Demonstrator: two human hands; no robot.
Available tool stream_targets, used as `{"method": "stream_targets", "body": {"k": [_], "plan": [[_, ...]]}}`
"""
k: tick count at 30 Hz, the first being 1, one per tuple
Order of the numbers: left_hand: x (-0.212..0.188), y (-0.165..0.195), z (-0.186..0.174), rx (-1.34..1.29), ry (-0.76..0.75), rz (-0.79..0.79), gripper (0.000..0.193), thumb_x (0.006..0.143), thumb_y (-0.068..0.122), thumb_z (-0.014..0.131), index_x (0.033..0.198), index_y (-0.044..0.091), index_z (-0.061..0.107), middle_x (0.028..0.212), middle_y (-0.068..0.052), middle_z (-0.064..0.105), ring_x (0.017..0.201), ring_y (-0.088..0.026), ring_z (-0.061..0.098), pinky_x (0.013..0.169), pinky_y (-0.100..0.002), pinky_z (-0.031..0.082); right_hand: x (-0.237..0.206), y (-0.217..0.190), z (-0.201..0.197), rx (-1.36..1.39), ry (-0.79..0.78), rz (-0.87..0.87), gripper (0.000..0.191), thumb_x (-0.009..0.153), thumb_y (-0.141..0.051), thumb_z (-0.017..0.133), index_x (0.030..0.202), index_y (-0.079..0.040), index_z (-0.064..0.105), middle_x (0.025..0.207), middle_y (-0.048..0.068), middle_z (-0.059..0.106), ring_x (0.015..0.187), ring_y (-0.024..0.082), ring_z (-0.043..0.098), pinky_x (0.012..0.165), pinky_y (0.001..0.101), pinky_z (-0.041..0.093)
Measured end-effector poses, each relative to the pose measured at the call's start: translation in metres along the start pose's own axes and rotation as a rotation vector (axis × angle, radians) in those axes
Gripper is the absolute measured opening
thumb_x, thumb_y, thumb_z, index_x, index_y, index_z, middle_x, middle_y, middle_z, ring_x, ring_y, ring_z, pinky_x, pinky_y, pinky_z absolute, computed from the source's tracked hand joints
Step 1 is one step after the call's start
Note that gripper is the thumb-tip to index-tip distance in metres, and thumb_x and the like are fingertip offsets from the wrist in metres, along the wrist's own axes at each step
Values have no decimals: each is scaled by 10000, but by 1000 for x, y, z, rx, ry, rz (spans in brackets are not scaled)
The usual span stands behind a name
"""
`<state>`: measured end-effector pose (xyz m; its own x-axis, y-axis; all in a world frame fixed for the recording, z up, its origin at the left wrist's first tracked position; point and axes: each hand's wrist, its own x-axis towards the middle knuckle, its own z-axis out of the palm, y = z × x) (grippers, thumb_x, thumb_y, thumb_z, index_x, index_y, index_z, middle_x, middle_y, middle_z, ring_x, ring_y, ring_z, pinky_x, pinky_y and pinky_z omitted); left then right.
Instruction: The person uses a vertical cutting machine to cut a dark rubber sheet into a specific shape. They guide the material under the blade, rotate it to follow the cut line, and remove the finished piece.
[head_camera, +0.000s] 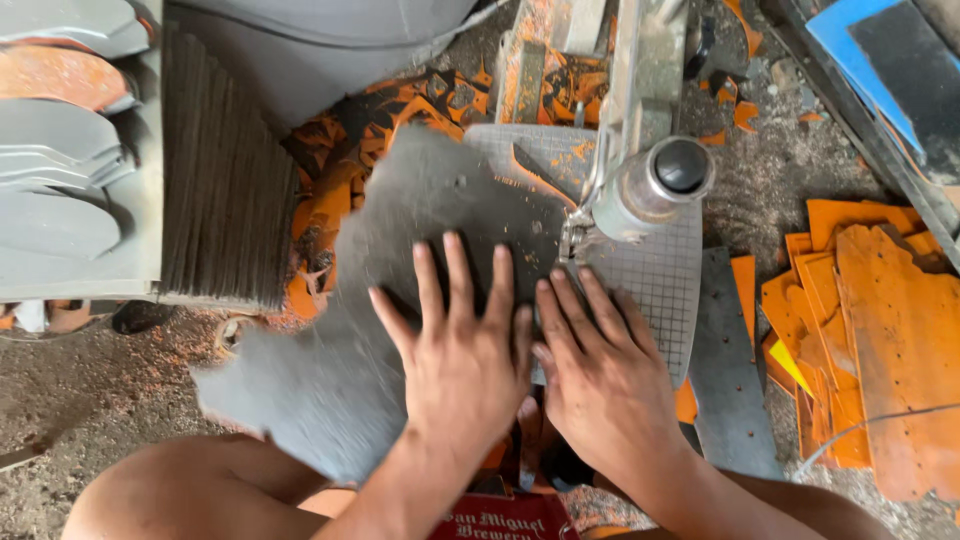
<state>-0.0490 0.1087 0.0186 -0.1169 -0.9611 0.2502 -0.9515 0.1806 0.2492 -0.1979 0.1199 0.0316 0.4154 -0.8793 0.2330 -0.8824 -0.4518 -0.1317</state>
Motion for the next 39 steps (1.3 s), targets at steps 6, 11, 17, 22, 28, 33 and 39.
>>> {"method": "stream_targets", "body": {"k": [6, 11, 17, 22, 28, 33, 39], "plan": [[-25, -8, -42, -176, -476, 62, 490, 1051, 461, 554, 1383, 103, 588, 1558, -168, 480, 1389, -358, 482, 1241, -685, 260, -8, 10, -12, 41, -1, -18, 568, 853, -385, 684, 1333, -82, 661, 1373, 230, 604, 1278, 388, 572, 1072, 530, 414], [3, -56, -46, -57, -103, 259, 705, 884, 512, 657, 1417, 57, 572, 1466, -267, 468, 1373, -445, 416, 1097, -645, 313, -19, 12, -17, 87, 33, -26, 558, 850, -443, 718, 1230, -35, 680, 1358, 205, 640, 1287, 367, 602, 1074, 490, 459], [-42, -31, -48, -113, -250, 160, 913, 773, 675, 673, 1439, 66, 534, 1486, -274, 385, 1360, -479, 339, 1011, -767, 231, -40, 20, -26, 73, 15, 32, 655, 850, -435, 708, 1270, 62, 631, 1354, 235, 634, 1295, 389, 586, 1069, 486, 451], [-55, -23, -28, -185, -162, 335, 933, 836, 709, 629, 1381, -40, 518, 1559, -303, 349, 1471, -482, 305, 1116, -747, 199, -51, 24, -22, 40, 51, 28, 628, 857, -390, 716, 1296, 47, 612, 1388, 211, 607, 1308, 395, 565, 1073, 511, 440], [-64, -19, -17, -274, -207, 444, 957, 785, 699, 660, 1376, -40, 520, 1558, -347, 358, 1451, -523, 329, 1171, -642, 233, -67, 23, -24, 2, 23, 130, 641, 783, -413, 747, 1325, -81, 659, 1424, 85, 619, 1098, 358, 532, 988, 489, 428], [-59, -13, -7, -287, -197, 451, 1026, 775, 721, 649, 1424, -60, 498, 1565, -340, 362, 1461, -515, 333, 1181, -639, 229, -70, 31, -20, -33, 14, 160, 617, 762, -403, 772, 1288, -90, 694, 1394, 64, 643, 1041, 367, 544, 959, 471, 442], [-51, -18, -4, -300, -176, 478, 1019, 819, 733, 627, 1444, -61, 494, 1568, -315, 393, 1473, -493, 358, 1204, -615, 244, -64, 37, -24, 16, 6, 143, 589, 781, -400, 782, 1248, -50, 702, 1390, 89, 657, 1022, 342, 586, 947, 437, 456]]}}
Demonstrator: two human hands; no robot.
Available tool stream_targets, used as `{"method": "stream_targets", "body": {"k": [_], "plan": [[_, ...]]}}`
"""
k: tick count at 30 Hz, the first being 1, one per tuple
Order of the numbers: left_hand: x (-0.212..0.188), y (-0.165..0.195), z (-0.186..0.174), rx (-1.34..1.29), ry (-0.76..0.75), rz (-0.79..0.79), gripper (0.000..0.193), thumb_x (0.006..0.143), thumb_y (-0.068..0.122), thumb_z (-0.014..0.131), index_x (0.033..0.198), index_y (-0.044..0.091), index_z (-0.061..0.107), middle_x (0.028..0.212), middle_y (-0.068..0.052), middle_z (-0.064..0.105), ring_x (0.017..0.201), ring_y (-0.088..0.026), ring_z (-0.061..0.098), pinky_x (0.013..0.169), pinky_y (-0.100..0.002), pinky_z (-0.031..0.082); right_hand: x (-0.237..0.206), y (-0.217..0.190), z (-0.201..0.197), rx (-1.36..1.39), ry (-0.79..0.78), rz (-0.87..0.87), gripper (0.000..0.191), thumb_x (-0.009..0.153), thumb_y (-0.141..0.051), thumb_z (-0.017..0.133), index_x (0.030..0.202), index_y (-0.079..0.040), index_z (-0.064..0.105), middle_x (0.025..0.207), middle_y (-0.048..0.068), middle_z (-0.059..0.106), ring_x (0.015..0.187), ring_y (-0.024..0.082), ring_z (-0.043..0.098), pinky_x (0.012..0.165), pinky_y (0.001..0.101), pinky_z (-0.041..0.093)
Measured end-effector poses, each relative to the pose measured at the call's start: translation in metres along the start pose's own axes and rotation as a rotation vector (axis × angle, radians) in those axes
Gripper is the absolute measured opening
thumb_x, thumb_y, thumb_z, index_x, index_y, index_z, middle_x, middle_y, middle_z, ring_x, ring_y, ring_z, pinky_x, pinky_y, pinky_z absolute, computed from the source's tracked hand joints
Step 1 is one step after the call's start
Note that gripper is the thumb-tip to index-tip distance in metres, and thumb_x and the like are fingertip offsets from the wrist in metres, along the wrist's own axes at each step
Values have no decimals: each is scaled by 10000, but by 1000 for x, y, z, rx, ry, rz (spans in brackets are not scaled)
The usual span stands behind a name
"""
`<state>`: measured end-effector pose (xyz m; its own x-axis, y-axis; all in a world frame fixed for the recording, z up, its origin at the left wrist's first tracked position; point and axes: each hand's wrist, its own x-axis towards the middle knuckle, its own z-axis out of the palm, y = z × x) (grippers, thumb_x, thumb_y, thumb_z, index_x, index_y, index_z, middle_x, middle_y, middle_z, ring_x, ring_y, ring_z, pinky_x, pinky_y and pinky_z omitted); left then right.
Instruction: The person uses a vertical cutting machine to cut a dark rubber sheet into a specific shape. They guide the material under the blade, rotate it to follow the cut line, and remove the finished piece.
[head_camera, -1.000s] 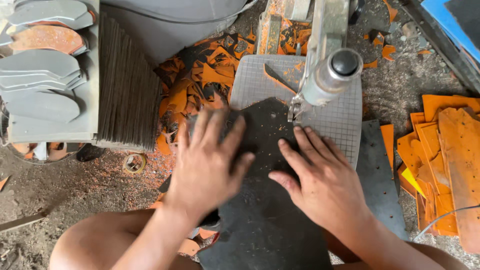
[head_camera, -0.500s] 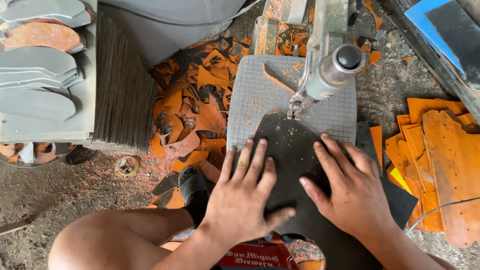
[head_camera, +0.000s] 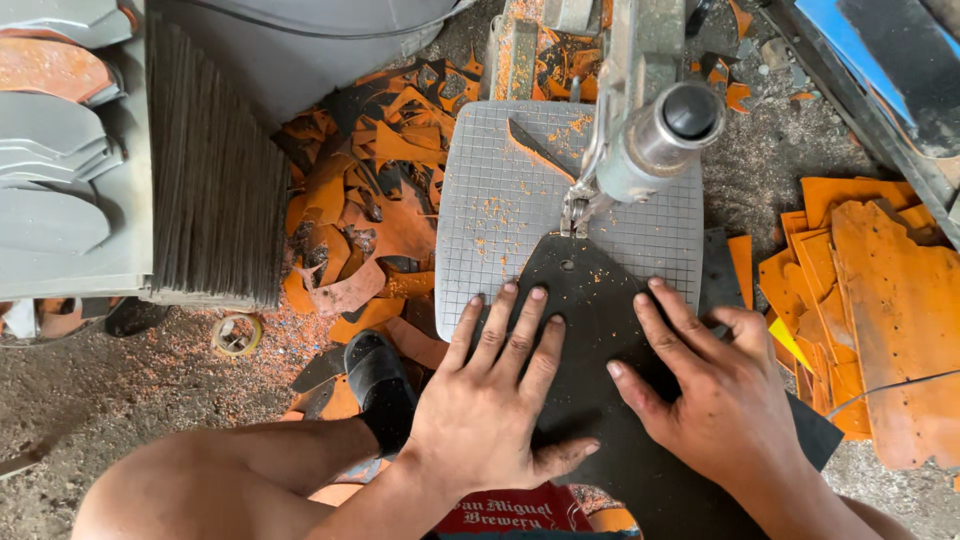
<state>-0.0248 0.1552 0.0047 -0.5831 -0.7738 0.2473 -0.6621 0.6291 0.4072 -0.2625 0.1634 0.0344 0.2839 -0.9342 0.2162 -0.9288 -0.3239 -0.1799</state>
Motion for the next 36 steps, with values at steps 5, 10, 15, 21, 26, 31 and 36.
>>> {"method": "stream_targets", "body": {"k": [5, 10, 15, 21, 26, 31, 36], "plan": [[2, 1, 4, -12, 12, -29, 1032, 822, 742, 615, 1442, -73, 492, 1553, -323, 409, 1463, -495, 364, 1198, -618, 248, 6, -1, 6, -48, 23, 10, 599, 761, -388, 791, 1248, -46, 719, 1366, 74, 678, 995, 357, 556, 933, 419, 458], [4, -2, 3, -13, 5, -23, 1032, 823, 745, 615, 1442, -73, 495, 1562, -317, 407, 1472, -486, 357, 1202, -609, 249, 6, -2, 11, -37, 35, 11, 617, 766, -389, 791, 1254, -19, 713, 1381, 92, 670, 977, 345, 551, 944, 420, 443], [7, -10, -1, -16, -7, 3, 1025, 826, 733, 628, 1440, -77, 490, 1570, -308, 408, 1498, -460, 347, 1223, -593, 244, 7, -3, 16, -31, 56, 2, 601, 778, -371, 790, 1245, 0, 712, 1390, 121, 662, 1001, 330, 579, 967, 438, 420], [9, -19, -1, -13, 5, 8, 985, 815, 706, 631, 1428, -58, 530, 1561, -265, 438, 1503, -431, 348, 1235, -568, 233, 10, -6, 24, 9, 75, 18, 579, 809, -345, 794, 1248, 22, 707, 1384, 137, 664, 1012, 290, 601, 974, 441, 409], [5, -19, -4, 10, 22, 14, 959, 851, 683, 616, 1434, -74, 528, 1563, -263, 445, 1497, -421, 355, 1235, -558, 239, 3, -2, 14, -4, 40, 21, 644, 785, -348, 814, 1314, -16, 657, 1409, 131, 646, 1031, 332, 582, 978, 438, 429], [1, -22, -7, 8, 25, 16, 894, 901, 642, 596, 1441, -67, 524, 1559, -254, 451, 1494, -405, 373, 1234, -550, 248, -77, 22, -1, 5, 194, 539, 930, 806, -160, 791, 1578, 85, 333, 1362, 323, 553, 1219, 458, 516, 1073, 501, 414], [2, -24, -8, 8, 15, 14, 879, 900, 612, 596, 1432, -83, 516, 1554, -262, 453, 1483, -404, 378, 1221, -548, 252, -176, 44, 64, 947, 494, 982, 685, 973, -105, 659, 1582, 64, 395, 1491, 162, 572, 1413, 271, 519, 1193, 370, 374]]}}
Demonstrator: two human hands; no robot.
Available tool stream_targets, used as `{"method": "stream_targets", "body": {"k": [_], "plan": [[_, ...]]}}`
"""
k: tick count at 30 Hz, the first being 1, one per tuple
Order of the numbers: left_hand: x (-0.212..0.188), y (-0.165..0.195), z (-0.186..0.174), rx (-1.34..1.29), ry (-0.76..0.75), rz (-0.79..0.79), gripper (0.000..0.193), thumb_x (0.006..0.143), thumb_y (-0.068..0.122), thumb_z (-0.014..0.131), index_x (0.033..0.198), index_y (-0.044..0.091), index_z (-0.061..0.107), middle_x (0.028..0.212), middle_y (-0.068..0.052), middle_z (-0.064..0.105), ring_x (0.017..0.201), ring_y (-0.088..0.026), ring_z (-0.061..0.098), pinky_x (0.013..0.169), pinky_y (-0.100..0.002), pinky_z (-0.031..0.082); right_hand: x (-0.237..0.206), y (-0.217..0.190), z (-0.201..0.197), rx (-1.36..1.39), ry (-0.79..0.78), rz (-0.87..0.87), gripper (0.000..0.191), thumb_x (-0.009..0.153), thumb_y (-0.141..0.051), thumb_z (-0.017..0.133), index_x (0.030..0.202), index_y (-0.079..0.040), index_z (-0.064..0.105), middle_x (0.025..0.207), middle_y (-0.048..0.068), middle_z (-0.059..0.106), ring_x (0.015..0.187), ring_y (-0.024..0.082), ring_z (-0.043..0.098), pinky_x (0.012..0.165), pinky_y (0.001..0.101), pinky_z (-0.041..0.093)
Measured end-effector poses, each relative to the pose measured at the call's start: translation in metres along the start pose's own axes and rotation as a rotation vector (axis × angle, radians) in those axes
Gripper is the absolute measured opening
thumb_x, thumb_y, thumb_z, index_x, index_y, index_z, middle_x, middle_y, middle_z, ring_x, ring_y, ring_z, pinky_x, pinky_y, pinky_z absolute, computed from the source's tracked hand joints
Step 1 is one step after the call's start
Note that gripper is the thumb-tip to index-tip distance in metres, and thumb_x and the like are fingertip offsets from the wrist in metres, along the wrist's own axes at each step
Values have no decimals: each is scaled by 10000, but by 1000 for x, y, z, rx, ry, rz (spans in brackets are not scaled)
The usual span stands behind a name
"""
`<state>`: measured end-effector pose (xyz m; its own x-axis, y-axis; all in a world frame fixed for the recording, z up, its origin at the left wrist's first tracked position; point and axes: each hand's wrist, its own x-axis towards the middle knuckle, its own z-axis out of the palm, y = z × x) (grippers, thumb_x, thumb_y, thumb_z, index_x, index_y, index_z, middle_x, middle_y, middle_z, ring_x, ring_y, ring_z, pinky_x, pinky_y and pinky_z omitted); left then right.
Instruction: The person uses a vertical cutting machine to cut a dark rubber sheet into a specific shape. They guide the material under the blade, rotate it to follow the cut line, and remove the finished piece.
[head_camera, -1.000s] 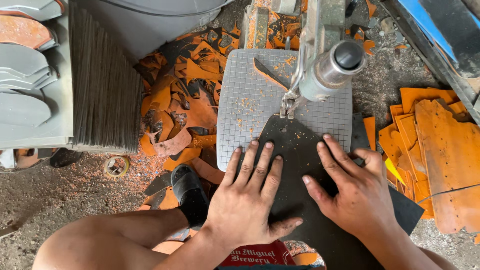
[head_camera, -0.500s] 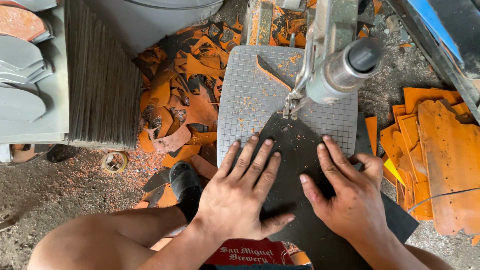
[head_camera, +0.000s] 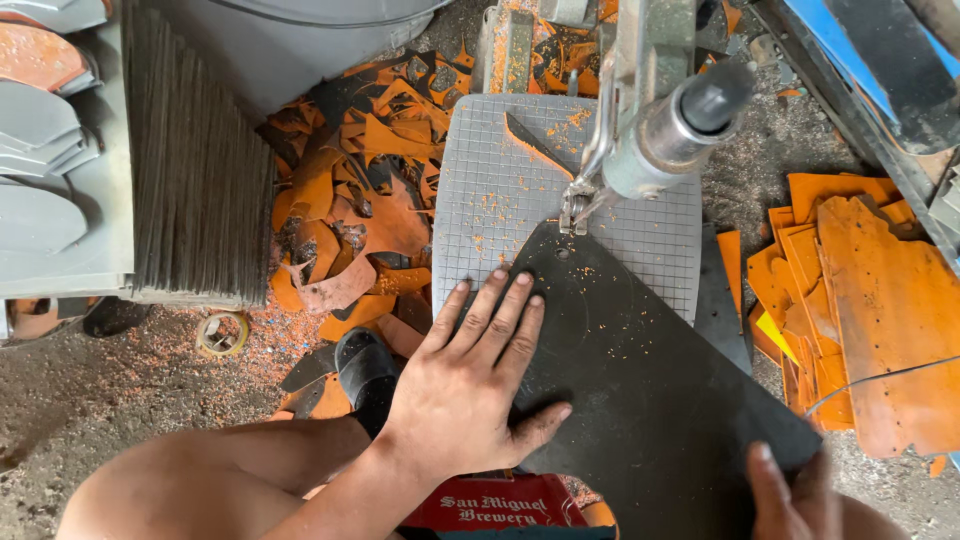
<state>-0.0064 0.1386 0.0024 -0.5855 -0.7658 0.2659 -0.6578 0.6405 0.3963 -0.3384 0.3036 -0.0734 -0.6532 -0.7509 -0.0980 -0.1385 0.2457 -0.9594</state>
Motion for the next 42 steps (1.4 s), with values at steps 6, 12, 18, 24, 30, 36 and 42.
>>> {"method": "stream_targets", "body": {"k": [6, 12, 18, 24, 30, 36, 42], "plan": [[5, -4, 0, -5, 20, 19, 827, 882, 540, 621, 1430, -73, 534, 1546, -266, 470, 1476, -407, 406, 1227, -544, 264, -15, 49, -11, 89, 72, 103, 528, 980, -53, 659, 1482, 45, 526, 1310, 153, 653, 1183, 211, 622, 1110, 387, 437], [9, -8, 7, -57, 86, 50, 701, 896, 453, 634, 1380, -54, 611, 1515, -323, 494, 1460, -454, 450, 1249, -539, 293, -3, 29, 2, 65, 119, 176, 476, 1003, -78, 640, 1459, 19, 542, 1300, 132, 668, 1180, 200, 640, 1097, 385, 449], [15, -14, 10, -91, 97, 54, 639, 901, 416, 632, 1355, -33, 646, 1514, -323, 502, 1469, -470, 446, 1254, -540, 307, 10, 30, 4, 55, 62, 107, 484, 1020, -65, 636, 1482, 32, 533, 1323, 131, 657, 1209, 211, 623, 1130, 385, 434], [23, -13, 12, -70, 99, 28, 638, 879, 397, 645, 1350, -34, 650, 1493, -321, 512, 1448, -486, 453, 1246, -545, 318, 21, 22, 6, 95, 37, 131, 503, 1019, -80, 621, 1506, 3, 523, 1342, 121, 650, 1225, 210, 618, 1115, 381, 441], [24, 0, 17, -53, 126, -45, 661, 886, 412, 638, 1383, -24, 633, 1520, -320, 514, 1467, -482, 453, 1256, -538, 316, 43, 5, 5, 69, -14, 126, 471, 1056, -110, 617, 1488, 45, 512, 1358, 129, 637, 1219, 199, 598, 1103, 364, 431], [20, 16, 15, -41, 96, -81, 759, 899, 488, 616, 1398, -83, 588, 1503, -387, 474, 1452, -530, 429, 1233, -559, 301, 53, -13, 0, -67, -71, 117, 493, 1041, -122, 610, 1480, 75, 505, 1352, 142, 641, 1233, 199, 590, 1116, 346, 401], [20, 24, 11, -97, 122, -88, 768, 912, 494, 623, 1371, -121, 586, 1464, -388, 490, 1421, -521, 443, 1206, -571, 304, 60, -19, -3, -14, -117, 107, 523, 1005, -108, 614, 1482, 67, 492, 1375, 127, 633, 1262, 199, 582, 1128, 342, 390]]}}
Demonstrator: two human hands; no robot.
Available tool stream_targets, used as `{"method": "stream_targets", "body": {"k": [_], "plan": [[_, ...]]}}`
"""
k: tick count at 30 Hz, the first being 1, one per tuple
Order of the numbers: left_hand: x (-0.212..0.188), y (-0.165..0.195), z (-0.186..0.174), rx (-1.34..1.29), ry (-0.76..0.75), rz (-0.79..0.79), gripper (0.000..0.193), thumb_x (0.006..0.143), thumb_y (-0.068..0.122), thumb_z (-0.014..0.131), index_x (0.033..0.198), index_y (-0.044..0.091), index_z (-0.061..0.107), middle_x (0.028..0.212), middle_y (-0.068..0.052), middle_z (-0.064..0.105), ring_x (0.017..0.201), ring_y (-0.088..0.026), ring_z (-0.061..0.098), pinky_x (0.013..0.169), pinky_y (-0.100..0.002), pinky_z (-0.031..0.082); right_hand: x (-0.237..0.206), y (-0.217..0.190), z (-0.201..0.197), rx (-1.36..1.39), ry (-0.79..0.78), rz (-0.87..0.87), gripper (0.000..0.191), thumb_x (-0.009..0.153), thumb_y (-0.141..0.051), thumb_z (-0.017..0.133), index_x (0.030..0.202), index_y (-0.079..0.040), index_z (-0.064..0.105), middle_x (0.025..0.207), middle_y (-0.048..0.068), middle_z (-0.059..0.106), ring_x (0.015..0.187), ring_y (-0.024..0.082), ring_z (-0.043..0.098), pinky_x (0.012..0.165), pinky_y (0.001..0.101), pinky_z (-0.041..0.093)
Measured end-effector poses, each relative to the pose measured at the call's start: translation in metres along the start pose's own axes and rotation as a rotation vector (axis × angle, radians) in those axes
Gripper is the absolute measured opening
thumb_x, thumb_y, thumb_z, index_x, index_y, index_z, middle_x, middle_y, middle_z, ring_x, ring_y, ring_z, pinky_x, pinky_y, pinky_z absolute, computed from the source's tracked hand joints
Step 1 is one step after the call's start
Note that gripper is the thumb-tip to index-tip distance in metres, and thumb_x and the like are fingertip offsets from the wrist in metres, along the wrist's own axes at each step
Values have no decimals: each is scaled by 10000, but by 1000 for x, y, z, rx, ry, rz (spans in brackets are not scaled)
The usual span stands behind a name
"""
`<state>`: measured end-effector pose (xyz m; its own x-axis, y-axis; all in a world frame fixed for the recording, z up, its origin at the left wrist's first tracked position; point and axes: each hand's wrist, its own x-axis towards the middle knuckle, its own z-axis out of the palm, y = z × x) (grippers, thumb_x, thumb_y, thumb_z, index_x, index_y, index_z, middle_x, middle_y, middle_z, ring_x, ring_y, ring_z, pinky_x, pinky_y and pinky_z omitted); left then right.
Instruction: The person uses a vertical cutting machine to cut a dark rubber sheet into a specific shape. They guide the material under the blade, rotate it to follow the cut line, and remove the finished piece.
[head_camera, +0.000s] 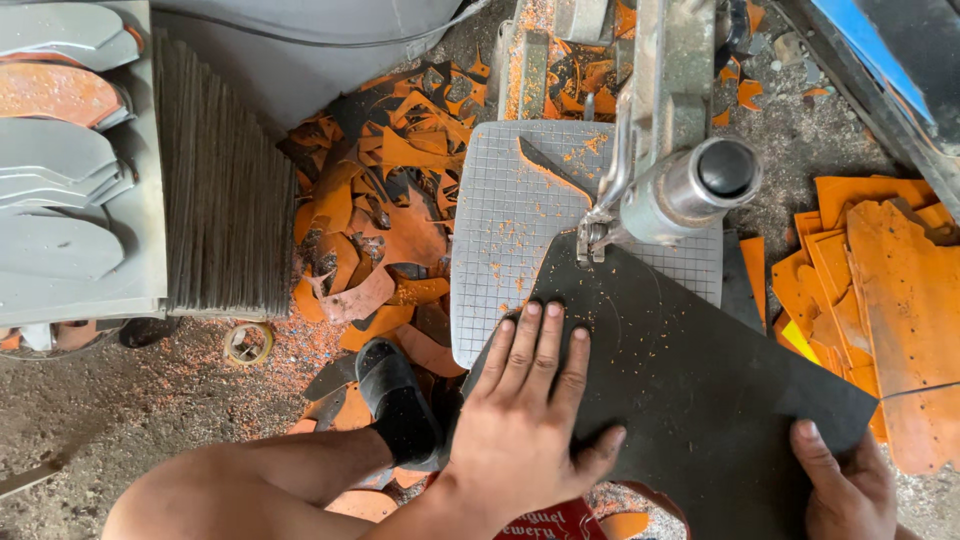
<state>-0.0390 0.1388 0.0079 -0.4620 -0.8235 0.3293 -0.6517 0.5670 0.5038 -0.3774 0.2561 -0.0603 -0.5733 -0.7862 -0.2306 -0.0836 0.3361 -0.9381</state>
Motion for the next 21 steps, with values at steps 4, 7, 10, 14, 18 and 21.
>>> {"method": "stream_targets", "body": {"k": [4, 7, 10, 14, 18, 21], "plan": [[5, -16, 4, 12, 20, -14, 578, 972, 351, 632, 1371, -66, 625, 1487, -287, 566, 1446, -401, 521, 1257, -502, 351, 0, 9, 1, -20, 23, -6, 479, 1030, -104, 615, 1464, 78, 527, 1362, 134, 648, 1253, 200, 591, 1128, 340, 396], [12, -22, 9, 48, 54, -1, 551, 915, 267, 626, 1338, -85, 638, 1457, -282, 591, 1421, -393, 546, 1239, -495, 365, 0, 14, 4, 47, 48, -26, 477, 1031, -97, 633, 1464, 75, 528, 1355, 133, 644, 1242, 192, 593, 1129, 336, 407], [17, -25, 9, 18, 66, 28, 538, 889, 246, 617, 1304, -95, 646, 1435, -305, 590, 1401, -419, 551, 1228, -501, 377, -1, 16, 9, 65, 71, -46, 463, 1039, -91, 647, 1446, 101, 540, 1347, 147, 646, 1231, 197, 601, 1135, 341, 421], [23, -25, 10, 12, 66, 31, 534, 883, 242, 618, 1299, -92, 655, 1433, -305, 588, 1400, -420, 551, 1227, -496, 385, 3, 11, 14, 57, 71, -56, 438, 1042, -98, 653, 1409, 109, 533, 1345, 145, 645, 1226, 197, 597, 1135, 340, 415], [26, -33, 10, 1, 55, 40, 519, 884, 231, 616, 1298, -77, 667, 1440, -292, 591, 1412, -410, 550, 1241, -486, 384, 5, 8, 18, 78, 62, -46, 460, 1037, -111, 654, 1432, 88, 529, 1338, 130, 649, 1224, 189, 603, 1130, 341, 421], [27, -36, 10, -4, 53, 45, 521, 870, 237, 620, 1283, -77, 671, 1433, -293, 593, 1410, -417, 543, 1231, -490, 377, 4, 7, 21, 57, 68, -51, 454, 1047, -114, 655, 1435, 89, 535, 1334, 132, 650, 1213, 189, 603, 1126, 339, 423]]}}
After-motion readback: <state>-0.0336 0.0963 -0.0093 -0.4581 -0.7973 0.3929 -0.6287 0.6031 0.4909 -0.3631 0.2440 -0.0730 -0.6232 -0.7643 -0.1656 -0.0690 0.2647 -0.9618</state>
